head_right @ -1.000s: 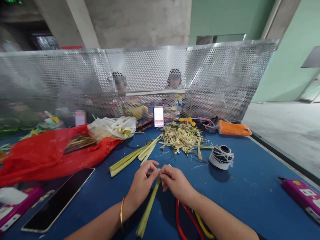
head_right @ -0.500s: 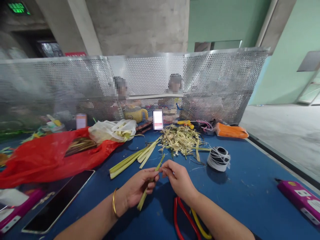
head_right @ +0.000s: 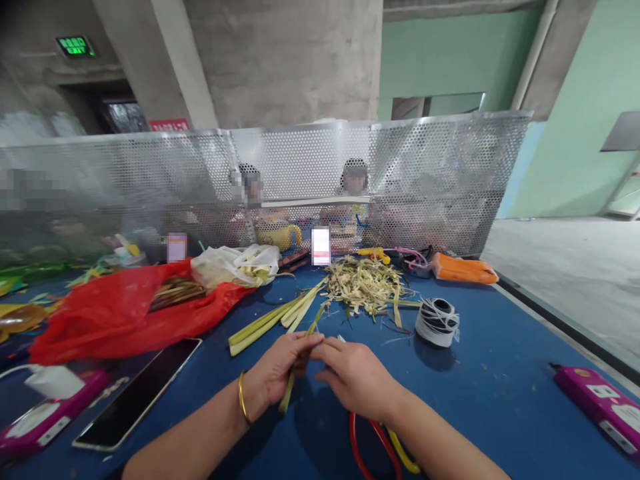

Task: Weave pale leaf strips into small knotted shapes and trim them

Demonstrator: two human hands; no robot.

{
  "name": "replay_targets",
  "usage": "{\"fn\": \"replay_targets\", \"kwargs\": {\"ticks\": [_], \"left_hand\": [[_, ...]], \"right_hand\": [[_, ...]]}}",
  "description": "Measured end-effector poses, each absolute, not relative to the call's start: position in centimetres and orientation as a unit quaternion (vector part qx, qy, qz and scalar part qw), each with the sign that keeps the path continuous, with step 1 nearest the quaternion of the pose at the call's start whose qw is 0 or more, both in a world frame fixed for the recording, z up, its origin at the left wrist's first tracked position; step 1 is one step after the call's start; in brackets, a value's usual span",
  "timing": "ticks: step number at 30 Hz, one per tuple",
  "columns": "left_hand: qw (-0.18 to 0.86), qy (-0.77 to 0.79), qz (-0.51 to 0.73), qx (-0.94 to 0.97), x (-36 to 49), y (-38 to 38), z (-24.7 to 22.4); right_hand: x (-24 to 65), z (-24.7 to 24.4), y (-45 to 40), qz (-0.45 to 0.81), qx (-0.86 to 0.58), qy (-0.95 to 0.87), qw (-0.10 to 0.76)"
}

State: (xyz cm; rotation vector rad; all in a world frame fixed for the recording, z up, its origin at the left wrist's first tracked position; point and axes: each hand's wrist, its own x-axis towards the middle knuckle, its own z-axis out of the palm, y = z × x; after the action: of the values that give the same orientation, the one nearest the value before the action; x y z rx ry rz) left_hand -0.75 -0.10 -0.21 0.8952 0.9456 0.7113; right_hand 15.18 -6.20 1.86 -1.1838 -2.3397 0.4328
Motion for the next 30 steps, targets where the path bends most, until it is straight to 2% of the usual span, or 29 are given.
{"fn": "replay_targets", "kwargs": {"ticks": [5,12,14,16,19,21,23,28,30], "left_hand": [[0.677,0.449,0.377,0.445,-1.8,0.6,0.9],[0.642,0.459,0.418,0.450,-0.6,2.1,2.1],[0.624,0.467,0.430,0.455,0.1,2.5,2.4],[0.592,0.480,0.447,0.469,0.5,3.0,2.6],[0.538,0.489,0.480,0.490,0.9,3.8,3.0],[0.515,0.487,0.499,0.499,1.3,4.5,3.3],[0.495,0.485,0.512,0.507,1.8,5.3,3.4],[0.476,0.482,0.527,0.512,2.6,7.8,3.0],[0.485,0.482,0.522,0.510,2.4,8.5,2.5]], "right_hand": [[17.4,0.7,-10.9,0.076,-0.639,-0.757,0.113],[18.2,-2.5,-12.8,0.073,-0.709,-0.700,0.044],[18.5,-2.8,-12.2,0.088,-0.712,-0.691,0.089],[19.4,-3.0,-11.5,0.142,-0.704,-0.671,0.183],[20.7,-2.7,-10.5,0.326,-0.672,-0.576,0.332],[20.7,-1.6,-9.8,0.494,-0.588,-0.486,0.418],[19.7,0.0,-9.1,0.564,-0.498,-0.413,0.514],[15.9,3.2,-5.8,0.641,-0.346,-0.369,0.577],[15.0,3.3,-4.6,0.673,-0.310,-0.355,0.570]]}}
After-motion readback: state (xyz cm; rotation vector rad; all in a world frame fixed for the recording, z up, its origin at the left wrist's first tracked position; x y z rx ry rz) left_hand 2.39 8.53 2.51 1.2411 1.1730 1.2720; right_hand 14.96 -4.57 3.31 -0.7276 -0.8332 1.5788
